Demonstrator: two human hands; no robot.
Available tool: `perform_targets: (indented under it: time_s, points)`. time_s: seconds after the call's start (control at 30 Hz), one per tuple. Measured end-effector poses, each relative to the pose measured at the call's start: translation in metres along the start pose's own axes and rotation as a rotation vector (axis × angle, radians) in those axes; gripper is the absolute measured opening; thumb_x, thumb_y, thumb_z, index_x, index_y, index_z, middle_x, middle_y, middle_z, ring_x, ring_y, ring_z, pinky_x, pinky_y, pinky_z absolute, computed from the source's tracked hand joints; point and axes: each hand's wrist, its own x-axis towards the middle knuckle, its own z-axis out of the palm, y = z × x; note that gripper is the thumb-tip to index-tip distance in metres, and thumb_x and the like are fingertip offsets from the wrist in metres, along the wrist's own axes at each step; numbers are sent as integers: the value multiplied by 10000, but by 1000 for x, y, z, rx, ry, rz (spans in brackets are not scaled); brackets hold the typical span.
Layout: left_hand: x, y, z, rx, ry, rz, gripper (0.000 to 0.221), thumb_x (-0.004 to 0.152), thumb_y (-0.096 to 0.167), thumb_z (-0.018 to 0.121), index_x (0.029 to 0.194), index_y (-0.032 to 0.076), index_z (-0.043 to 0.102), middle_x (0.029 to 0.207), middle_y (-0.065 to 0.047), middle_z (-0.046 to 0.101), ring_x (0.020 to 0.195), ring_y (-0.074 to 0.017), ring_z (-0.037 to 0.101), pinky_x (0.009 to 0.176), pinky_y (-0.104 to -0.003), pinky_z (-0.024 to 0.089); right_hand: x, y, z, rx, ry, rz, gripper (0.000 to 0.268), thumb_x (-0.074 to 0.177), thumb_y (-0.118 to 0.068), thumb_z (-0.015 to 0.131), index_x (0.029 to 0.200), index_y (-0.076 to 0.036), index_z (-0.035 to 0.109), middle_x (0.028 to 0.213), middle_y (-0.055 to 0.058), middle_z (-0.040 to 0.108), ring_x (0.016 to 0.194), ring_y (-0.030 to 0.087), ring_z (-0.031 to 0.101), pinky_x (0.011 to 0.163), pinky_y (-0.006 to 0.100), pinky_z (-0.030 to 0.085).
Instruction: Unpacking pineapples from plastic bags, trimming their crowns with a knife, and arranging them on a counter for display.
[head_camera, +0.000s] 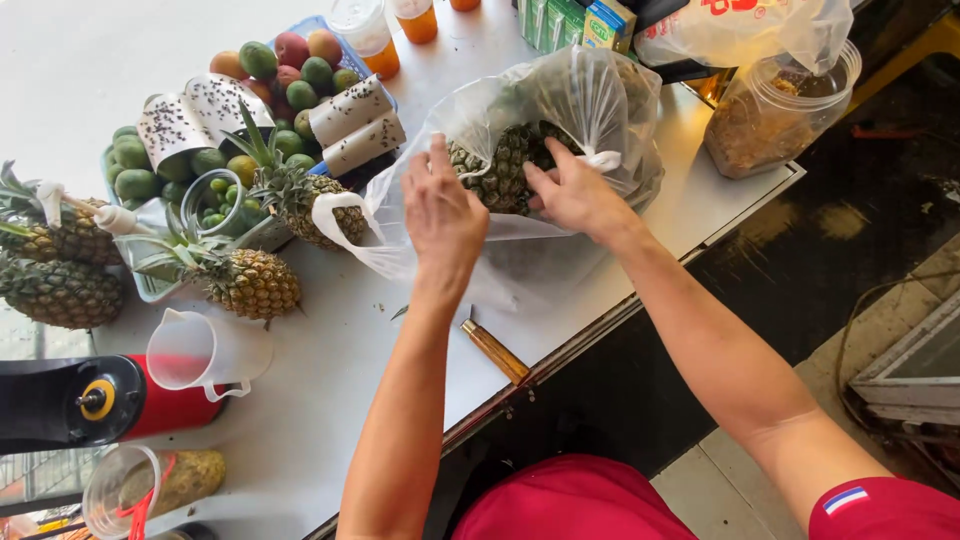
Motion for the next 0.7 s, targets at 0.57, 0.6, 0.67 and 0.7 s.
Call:
perform_targets:
  time_s: [0.57,0.6,0.67,0.7]
  points:
    - [9,-31,-20,-472,-527,-484,650,758,167,493,1387,237,641,1124,-220,759,1007,-311,743,938,-361,529,53,10,40,788,-347,369,792,719,-700,713,1332,-205,637,1242,41,717,1146,198,670,988,504,517]
    - [5,-31,-24,-472,-519,-491,650,758,167,493,1387,237,641,1124,-220,759,1007,-311,743,938,-361,529,51,12,39,782,-355,365,792,719,-700,713,1332,-205,637,1242,41,717,1146,198,670,988,504,517]
    - [-1,-31,-32,-571,-524,-401,675,735,140,525,1397,214,639,1234,-169,743,1129,-277,724,998,-342,516,50,18,37,873,-384,297,709,749,-668,688,1286,-207,652,1160,22,730,1041,166,711,880,464,588]
    - [-4,-33,-33,-573,-524,-409,675,735,140,525,1397,214,639,1234,-169,743,1129,-277,724,998,-342,516,44,16,32,869,-389,302,709,749,-668,688,1286,-207,652,1160,22,730,1041,166,711,880,464,588]
